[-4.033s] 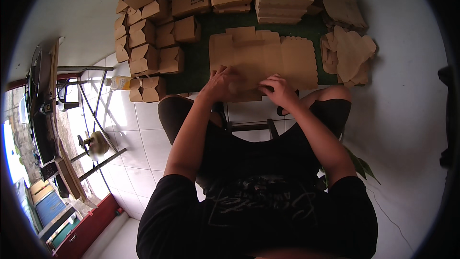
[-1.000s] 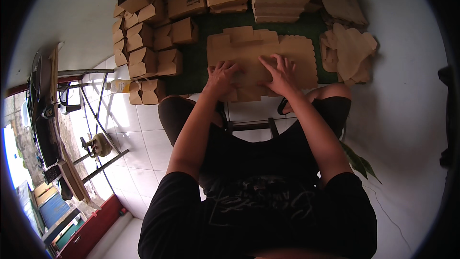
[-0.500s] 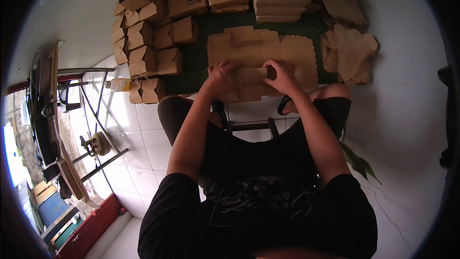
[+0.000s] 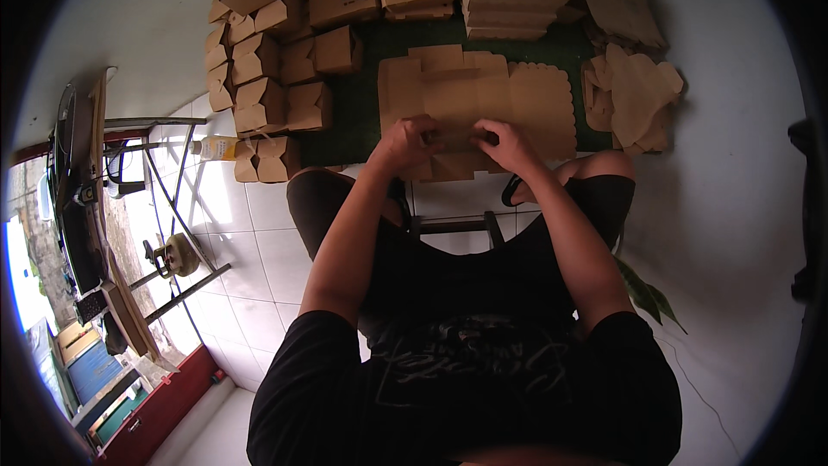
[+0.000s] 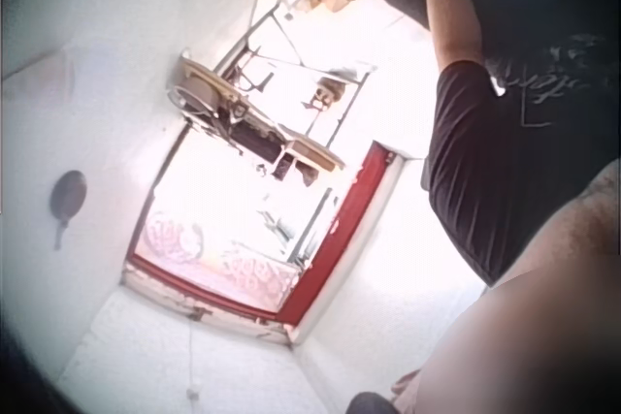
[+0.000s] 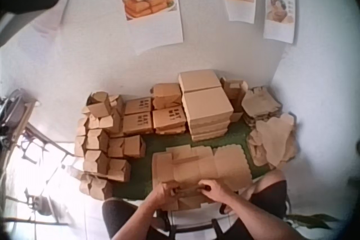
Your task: The person assembles flat cardboard box blanks by folding and interlocking tabs to form a small box. They repeatedly pick a blank, fold the sides, and lock the tabs together, then place the finished box aside.
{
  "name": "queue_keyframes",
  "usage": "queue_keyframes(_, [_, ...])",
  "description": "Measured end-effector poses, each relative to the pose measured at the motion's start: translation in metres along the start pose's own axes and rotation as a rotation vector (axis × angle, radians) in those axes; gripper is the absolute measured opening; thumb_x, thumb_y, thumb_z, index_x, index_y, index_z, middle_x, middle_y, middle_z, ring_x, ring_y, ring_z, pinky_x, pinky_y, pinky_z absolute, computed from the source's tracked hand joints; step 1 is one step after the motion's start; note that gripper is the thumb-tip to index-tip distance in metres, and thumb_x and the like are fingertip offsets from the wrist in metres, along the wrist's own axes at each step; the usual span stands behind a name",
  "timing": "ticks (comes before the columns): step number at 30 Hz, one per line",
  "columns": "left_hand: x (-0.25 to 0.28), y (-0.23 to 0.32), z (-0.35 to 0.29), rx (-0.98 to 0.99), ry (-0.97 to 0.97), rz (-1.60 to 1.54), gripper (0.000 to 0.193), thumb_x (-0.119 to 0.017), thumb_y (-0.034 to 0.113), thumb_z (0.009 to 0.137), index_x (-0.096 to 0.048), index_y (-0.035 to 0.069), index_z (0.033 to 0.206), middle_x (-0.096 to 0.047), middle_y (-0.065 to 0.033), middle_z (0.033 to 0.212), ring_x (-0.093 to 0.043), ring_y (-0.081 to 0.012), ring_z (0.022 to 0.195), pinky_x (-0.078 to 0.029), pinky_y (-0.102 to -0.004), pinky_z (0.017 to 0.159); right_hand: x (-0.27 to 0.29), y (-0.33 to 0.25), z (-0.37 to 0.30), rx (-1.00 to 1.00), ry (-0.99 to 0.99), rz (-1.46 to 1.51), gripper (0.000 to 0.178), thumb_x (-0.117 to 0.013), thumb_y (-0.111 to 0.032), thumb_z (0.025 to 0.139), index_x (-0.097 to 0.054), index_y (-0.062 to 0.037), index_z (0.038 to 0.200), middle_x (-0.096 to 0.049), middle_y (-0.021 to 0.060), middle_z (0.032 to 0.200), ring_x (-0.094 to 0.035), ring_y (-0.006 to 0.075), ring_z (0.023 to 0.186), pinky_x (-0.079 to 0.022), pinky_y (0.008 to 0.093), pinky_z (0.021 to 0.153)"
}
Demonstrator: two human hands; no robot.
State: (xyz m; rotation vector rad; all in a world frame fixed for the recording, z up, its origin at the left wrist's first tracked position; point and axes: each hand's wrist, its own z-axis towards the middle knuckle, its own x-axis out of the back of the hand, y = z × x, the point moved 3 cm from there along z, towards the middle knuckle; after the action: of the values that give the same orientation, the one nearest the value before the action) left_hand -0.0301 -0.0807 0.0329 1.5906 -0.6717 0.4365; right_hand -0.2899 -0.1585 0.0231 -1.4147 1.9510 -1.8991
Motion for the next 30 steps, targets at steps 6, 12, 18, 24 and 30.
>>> queue_keyframes(6, [-0.002,0.005,-0.002,0.078,-0.139,-0.047,0.030,-0.094,0.016,0.082,-0.088,0.008,0.111,-0.086,-0.0087,0.110,-0.082,-0.0278,0.107,-0.065,-0.0403,0.097,0.008,0.004,-0.003,0.101,-0.148,0.111,0.033,-0.086,-0.005,0.095,-0.080,-0.0060,0.128,-0.084,0.0068,0.113,-0.079,0.0191,0.104,-0.062,0.0364,0.092])
queue_keyframes(12, [0.001,0.022,-0.014,0.115,-0.278,-0.019,0.047,-0.102,0.033,0.082,-0.088,0.010,0.121,-0.086,-0.0110,0.114,-0.082,-0.0277,0.109,-0.065,-0.0408,0.102,0.015,0.025,-0.005,0.011,-0.280,0.227,0.046,-0.080,0.000,0.096,-0.075,-0.0089,0.142,-0.080,0.0071,0.122,-0.075,0.0171,0.097,-0.061,0.0357,0.093])
queue_keyframes(18, [-0.002,0.017,0.009,0.169,-0.271,-0.162,0.047,-0.094,0.038,0.097,-0.085,0.003,0.126,-0.084,-0.0167,0.118,-0.080,-0.0318,0.115,-0.063,-0.0427,0.106,0.033,0.056,0.033,-0.040,0.212,0.032,0.052,-0.076,-0.007,0.103,-0.067,-0.0133,0.154,-0.075,0.0126,0.134,-0.077,0.0216,0.096,-0.063,0.0406,0.090])
queue_keyframes(24, [-0.020,0.000,0.028,-0.099,0.057,0.120,0.045,-0.086,0.041,0.102,-0.083,0.022,0.142,-0.072,-0.0171,0.142,-0.067,-0.0385,0.136,-0.051,-0.0521,0.121,0.058,0.065,0.082,0.034,0.402,-0.232,0.056,-0.078,-0.016,0.104,-0.060,-0.0068,0.156,-0.065,0.0206,0.153,-0.078,0.0432,0.115,-0.063,0.0500,0.104])
queue_keyframes(30, [-0.026,-0.005,0.032,-0.100,0.068,0.374,0.076,-0.094,0.050,0.089,-0.070,0.041,0.160,-0.043,-0.0130,0.175,-0.042,-0.0462,0.158,-0.038,-0.0636,0.130,0.066,0.086,0.067,-0.455,0.393,-0.258,0.057,-0.083,-0.034,0.102,-0.069,0.0007,0.145,-0.075,0.0242,0.138,-0.079,0.0407,0.118,-0.064,0.0477,0.103])
